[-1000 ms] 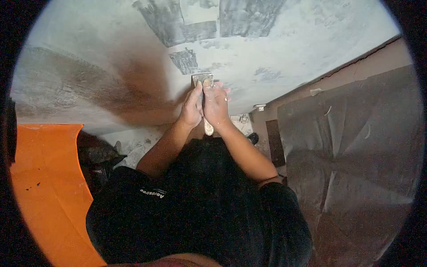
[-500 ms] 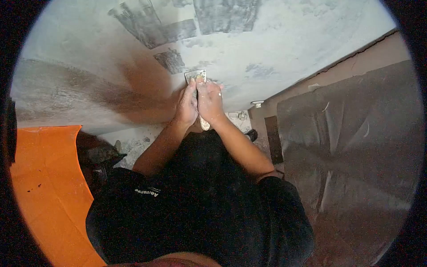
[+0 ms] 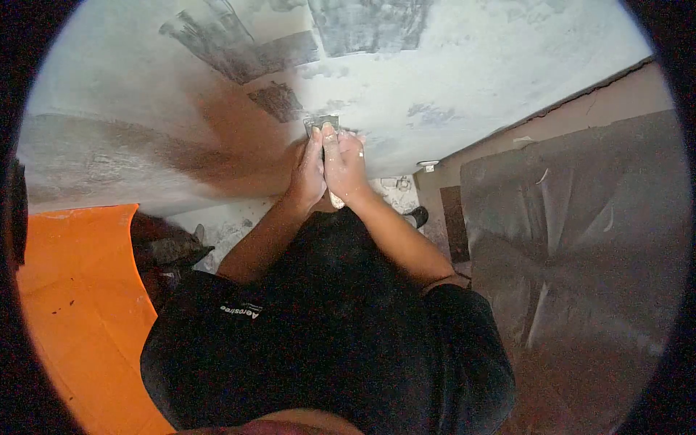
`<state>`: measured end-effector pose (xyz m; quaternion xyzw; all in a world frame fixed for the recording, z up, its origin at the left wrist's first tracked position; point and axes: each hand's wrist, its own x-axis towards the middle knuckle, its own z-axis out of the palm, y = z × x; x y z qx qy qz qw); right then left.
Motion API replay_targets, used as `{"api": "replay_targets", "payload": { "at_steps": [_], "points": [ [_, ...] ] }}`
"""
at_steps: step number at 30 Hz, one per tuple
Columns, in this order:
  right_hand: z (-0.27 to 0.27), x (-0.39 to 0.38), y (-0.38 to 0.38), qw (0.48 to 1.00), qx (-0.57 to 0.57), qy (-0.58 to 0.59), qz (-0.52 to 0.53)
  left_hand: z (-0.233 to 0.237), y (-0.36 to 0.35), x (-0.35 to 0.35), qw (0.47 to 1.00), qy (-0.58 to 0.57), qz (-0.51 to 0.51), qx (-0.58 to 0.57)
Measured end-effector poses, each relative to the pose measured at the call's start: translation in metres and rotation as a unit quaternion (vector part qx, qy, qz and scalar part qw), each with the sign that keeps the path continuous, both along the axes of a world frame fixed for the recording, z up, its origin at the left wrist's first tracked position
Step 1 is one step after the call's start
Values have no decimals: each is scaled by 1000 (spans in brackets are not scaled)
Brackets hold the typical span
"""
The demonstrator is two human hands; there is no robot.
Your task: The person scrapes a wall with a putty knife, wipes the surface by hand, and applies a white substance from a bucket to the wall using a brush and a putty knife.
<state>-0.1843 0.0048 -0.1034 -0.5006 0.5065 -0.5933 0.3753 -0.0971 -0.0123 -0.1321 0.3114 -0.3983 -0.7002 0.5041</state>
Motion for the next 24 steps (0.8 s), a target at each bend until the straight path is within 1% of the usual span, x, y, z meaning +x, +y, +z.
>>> {"api": "replay_targets", "payload": {
  "at_steps": [2,4,6,8,10,12,14,15,17,18,19,20,22,23,24],
  "points": [
    [-4,1,1,1000,17,-11,5,7,1,0,1000,-8,-12,-15],
    [8,2,3,1000,-2,-21,0,4,2,3,1000,-19,-13,-6],
    [4,1,1,1000,-5,-15,0,3,1,2,999,-29,-14,3],
    [-2,0,-1,1000,-7,-9,0,5,0,0,1000,8,-1,-4],
    [-6,0,-4,997,-56,56,-25,7,0,1,1000,-10,7,-11],
    [-3,0,-3,997,-56,43,-24,8,1,2,999,-29,16,-16],
    [0,-1,-4,998,-57,31,-24,10,-1,4,996,-70,5,-57],
    [0,-3,-4,998,-47,25,-13,7,-2,3,996,-72,5,-56],
    [0,-2,-4,999,-35,17,1,-2,-2,3,1000,-28,9,4],
    [-1,-1,-5,998,-56,15,-10,2,-1,3,999,-30,13,6],
    [-1,0,-6,997,-77,14,-22,8,-1,4,999,-51,12,-15],
    [-1,-1,-6,997,-77,13,-18,12,-2,4,997,-71,12,-37],
    [-1,-2,-5,1000,-21,-11,0,13,-2,5,995,-90,13,-31],
    [-1,-2,-5,1000,-21,-12,2,14,-3,6,994,-109,11,-28],
    [-2,-2,-6,999,-33,12,-2,17,-3,4,994,-109,13,-29]
  ]
}}
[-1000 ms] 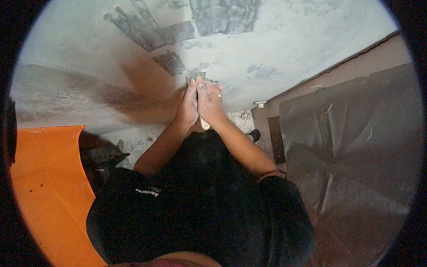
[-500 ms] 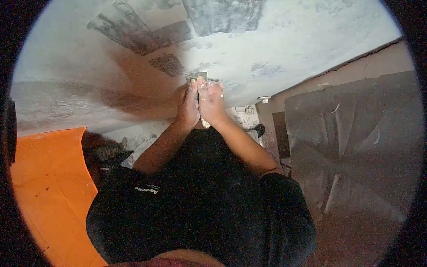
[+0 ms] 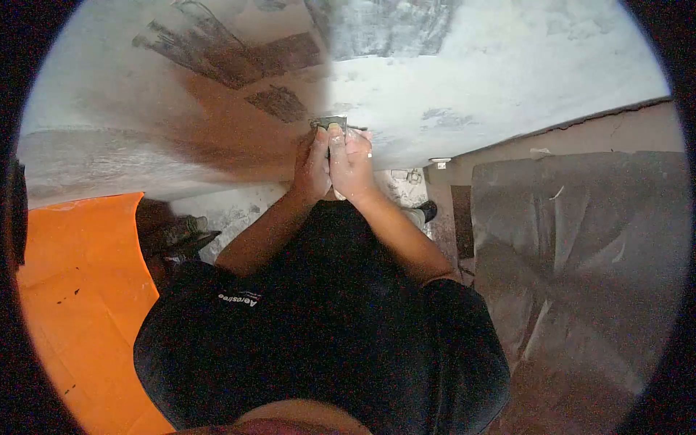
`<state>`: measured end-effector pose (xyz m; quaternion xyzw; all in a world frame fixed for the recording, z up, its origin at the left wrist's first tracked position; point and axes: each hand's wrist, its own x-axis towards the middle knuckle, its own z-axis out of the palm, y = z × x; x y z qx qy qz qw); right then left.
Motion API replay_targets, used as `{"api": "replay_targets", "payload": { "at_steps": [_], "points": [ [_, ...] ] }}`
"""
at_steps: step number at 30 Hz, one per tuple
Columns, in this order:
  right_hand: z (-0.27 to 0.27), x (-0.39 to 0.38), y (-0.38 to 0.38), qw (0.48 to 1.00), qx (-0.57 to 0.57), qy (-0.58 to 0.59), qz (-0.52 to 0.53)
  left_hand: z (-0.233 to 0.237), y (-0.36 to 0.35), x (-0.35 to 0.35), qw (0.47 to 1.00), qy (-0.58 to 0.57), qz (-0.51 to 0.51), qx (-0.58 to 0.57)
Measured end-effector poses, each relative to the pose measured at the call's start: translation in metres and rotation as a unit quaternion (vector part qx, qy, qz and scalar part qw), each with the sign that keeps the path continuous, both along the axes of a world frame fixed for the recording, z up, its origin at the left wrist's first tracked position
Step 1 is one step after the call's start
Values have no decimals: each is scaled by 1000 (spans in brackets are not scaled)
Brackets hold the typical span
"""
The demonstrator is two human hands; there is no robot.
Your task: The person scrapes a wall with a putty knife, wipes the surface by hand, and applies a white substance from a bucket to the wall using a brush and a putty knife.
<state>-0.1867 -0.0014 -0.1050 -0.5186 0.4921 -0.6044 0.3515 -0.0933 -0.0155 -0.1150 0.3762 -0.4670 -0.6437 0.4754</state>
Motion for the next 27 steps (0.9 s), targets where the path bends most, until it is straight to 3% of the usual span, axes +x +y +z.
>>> {"api": "replay_targets", "payload": {
  "at_steps": [2,5,8,11,24,27],
  "points": [
    [3,0,-3,1000,-12,23,-3,6,0,-6,998,62,20,16],
    [8,2,-1,999,-20,-28,-1,5,-1,-2,999,3,15,-44],
    [10,-3,-1,999,27,-21,17,-9,1,-4,998,43,30,44],
    [13,-2,-2,1000,0,14,1,7,0,-4,999,21,16,-37],
    [7,2,-3,1000,10,20,-20,17,4,-9,996,80,43,-17],
    [11,4,-2,1000,0,9,-27,18,3,-5,999,0,45,-6]
  ]
}}
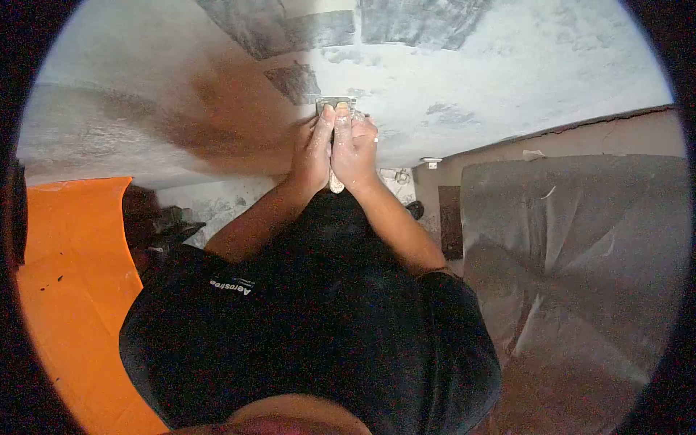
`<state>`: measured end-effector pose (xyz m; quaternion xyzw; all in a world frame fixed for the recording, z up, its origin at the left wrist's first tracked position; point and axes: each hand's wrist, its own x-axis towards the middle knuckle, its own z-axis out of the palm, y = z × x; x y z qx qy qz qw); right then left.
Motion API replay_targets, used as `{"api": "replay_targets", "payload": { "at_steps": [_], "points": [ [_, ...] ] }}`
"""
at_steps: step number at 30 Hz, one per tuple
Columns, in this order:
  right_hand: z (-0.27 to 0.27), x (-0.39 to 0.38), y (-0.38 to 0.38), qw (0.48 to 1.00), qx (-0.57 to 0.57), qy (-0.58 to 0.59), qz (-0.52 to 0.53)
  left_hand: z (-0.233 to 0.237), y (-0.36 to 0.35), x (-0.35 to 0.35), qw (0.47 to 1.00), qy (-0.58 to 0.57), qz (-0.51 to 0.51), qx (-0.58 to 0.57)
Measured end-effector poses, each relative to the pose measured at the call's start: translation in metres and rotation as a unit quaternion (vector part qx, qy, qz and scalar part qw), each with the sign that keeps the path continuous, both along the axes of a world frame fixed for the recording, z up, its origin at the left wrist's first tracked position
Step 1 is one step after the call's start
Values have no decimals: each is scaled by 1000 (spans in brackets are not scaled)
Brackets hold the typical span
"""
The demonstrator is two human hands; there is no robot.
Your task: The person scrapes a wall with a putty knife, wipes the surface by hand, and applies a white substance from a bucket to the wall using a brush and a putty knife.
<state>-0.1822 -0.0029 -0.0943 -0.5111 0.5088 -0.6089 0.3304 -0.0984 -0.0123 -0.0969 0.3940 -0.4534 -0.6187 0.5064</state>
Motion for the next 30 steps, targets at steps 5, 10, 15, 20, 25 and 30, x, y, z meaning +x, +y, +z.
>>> {"api": "replay_targets", "payload": {
  "at_steps": [5,10,15,20,25,30],
  "points": [
    [-6,0,-4,1000,-21,-11,-10,-7,-2,-4,999,31,18,-23],
    [-14,0,-7,999,-46,0,-11,-8,-3,-4,999,34,19,-17],
    [-11,-1,-7,999,-31,-15,-6,-2,-3,-8,998,50,29,-15],
    [7,0,-2,1000,-4,-24,2,-5,-3,-3,999,31,4,-15],
    [3,-2,-5,999,-26,14,-11,1,-2,-5,996,89,-1,-29],
    [14,-3,-1,1000,-1,29,2,3,1,-5,998,67,9,-1]
  ]
}}
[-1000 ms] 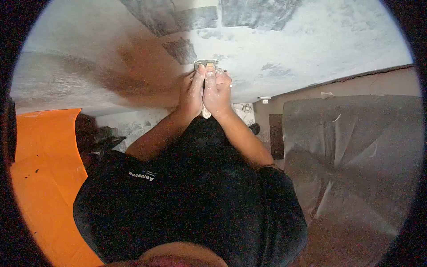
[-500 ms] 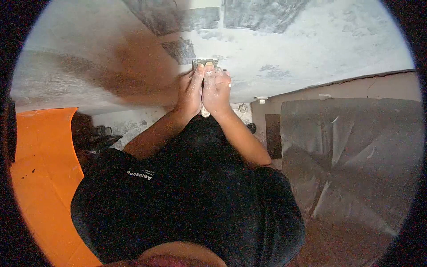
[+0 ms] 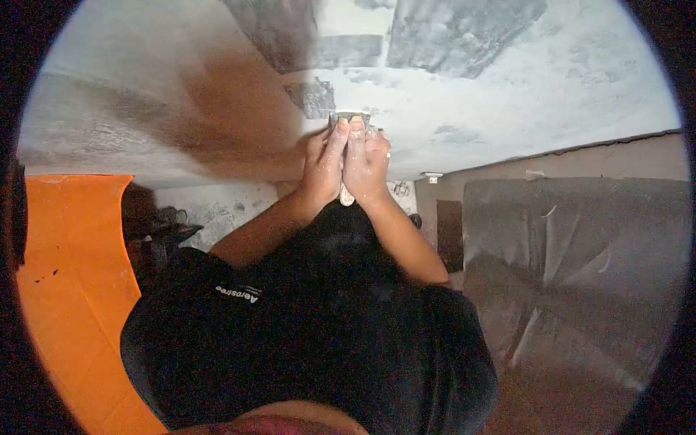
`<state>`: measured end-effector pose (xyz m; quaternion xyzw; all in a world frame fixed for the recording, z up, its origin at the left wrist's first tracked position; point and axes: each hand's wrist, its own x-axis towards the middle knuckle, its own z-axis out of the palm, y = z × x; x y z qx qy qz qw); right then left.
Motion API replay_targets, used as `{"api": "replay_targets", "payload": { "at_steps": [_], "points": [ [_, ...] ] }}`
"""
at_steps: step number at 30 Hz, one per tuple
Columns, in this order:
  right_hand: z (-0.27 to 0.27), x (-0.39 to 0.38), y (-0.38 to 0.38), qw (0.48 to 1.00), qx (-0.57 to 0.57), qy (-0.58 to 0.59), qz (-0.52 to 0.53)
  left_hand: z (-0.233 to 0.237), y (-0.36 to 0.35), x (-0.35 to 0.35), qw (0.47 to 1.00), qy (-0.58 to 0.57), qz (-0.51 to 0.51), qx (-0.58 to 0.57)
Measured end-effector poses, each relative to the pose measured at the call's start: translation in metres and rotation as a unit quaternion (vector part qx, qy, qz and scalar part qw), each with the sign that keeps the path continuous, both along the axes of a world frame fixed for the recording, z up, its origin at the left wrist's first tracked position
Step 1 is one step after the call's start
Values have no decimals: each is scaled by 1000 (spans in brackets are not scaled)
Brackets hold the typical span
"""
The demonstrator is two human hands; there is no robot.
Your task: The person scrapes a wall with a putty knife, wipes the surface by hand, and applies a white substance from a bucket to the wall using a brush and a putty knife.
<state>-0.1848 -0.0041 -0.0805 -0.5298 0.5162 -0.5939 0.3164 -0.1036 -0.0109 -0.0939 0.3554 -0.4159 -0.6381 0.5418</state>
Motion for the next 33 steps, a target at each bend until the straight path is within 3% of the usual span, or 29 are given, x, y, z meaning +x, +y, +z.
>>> {"api": "replay_targets", "payload": {
  "at_steps": [3,9,13,19,24,33],
  "points": [
    [-9,-1,-2,1000,-21,8,-2,1,-2,-1,1000,13,5,-13],
    [-14,3,-2,996,-18,-89,13,7,0,0,1000,14,-1,-19],
    [-4,6,0,987,-8,-158,19,7,-3,5,998,-54,-14,-26],
    [-12,0,1,996,-12,-85,27,-4,-5,5,997,-62,-33,15],
    [-16,-1,1,1000,-23,14,-15,9,-1,1,999,-40,-9,-20],
    [-9,5,-2,998,-36,-34,-31,-5,-6,1,1000,-8,-21,-2]
  ]
}}
